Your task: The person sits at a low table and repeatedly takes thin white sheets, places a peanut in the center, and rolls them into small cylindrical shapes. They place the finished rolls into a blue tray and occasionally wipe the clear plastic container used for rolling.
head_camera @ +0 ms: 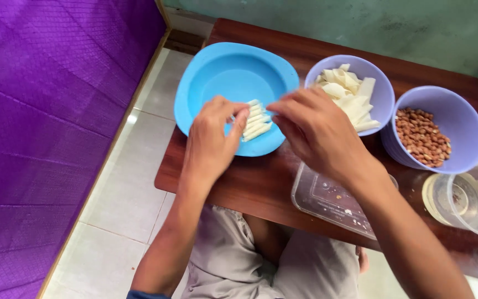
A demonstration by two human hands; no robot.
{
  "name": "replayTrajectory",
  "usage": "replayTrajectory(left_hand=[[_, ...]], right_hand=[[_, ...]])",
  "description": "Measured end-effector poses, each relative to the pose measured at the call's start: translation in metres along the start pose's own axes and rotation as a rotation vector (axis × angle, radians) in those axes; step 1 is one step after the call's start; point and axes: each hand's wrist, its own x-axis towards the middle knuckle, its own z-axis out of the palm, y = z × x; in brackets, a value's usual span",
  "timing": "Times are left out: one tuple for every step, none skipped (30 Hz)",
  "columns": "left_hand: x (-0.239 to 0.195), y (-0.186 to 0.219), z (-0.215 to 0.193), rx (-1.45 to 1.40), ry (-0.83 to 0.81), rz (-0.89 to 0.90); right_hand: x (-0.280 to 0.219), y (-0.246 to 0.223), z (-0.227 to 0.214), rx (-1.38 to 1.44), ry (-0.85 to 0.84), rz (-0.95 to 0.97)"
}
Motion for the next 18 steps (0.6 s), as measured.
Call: replayTrajectory(left_hand=[[-0.011,0.012,0.008,-0.007,-0.010,0.005],[-0.021,0.024,0.017,-0.079,-0.035,0.071],[-0.032,0.036,0.026,-0.151,-0.060,0.136],[-0.039,0.042,0.040,-0.161,-0.073,0.142],[-0.046,0.047,0.053,-0.199,-0.121,0.188],[-0.055,0.053,0.067,-0.235,-0.165,0.228],[-0.056,0.052,0.080,-0.244,-0.174,0.230],[-0.056,0.051,0.092,-0.169,-0.233,0.252],[-0.056,0.051,0.105,-0.095,-0.290,0.276],[-0.055,0.054,0.114,-0.098,-0.300,0.275],[-0.055,0.058,0.123,-0.046,-0.312,0.267],[-0.055,0.060,0.131,0.010,-0.328,0.258],[-0.059,0.064,0.132,0.011,-0.341,0.257],[-0.061,0.067,0.133,0.093,-0.355,0.247],[-0.063,0.070,0.133,0.175,-0.368,0.238],[-0.067,0.075,0.130,0.177,-0.374,0.243],[-0.070,0.079,0.127,0.196,-0.366,0.215],[-0.073,0.082,0.124,0.216,-0.353,0.185]], right_hand=[[-0.022,-0.003,-0.003,-0.005,0.001,0.012],[-0.045,-0.006,-0.007,0.025,0.040,0.110],[-0.068,-0.009,-0.011,0.054,0.079,0.207],[-0.093,-0.007,-0.012,0.047,0.083,0.222],[-0.117,-0.005,-0.012,-0.024,0.116,0.298],[-0.143,-0.003,-0.012,-0.092,0.145,0.369],[-0.162,-0.004,-0.011,-0.097,0.144,0.380],[-0.180,-0.004,-0.010,-0.162,0.137,0.421],[-0.198,-0.004,-0.009,-0.228,0.130,0.462],[-0.202,-0.004,-0.008,-0.227,0.129,0.472],[-0.206,-0.003,-0.007,-0.301,0.122,0.461],[-0.210,-0.004,-0.004,-0.371,0.114,0.451],[-0.212,-0.003,-0.004,-0.365,0.114,0.463],[-0.212,-0.002,-0.004,-0.346,0.111,0.450],[-0.212,-0.001,-0.004,-0.326,0.109,0.437],[-0.213,-0.002,-0.005,-0.325,0.113,0.443],[-0.214,-0.004,-0.005,-0.309,0.201,0.429],[-0.214,-0.004,-0.005,-0.292,0.288,0.409]])
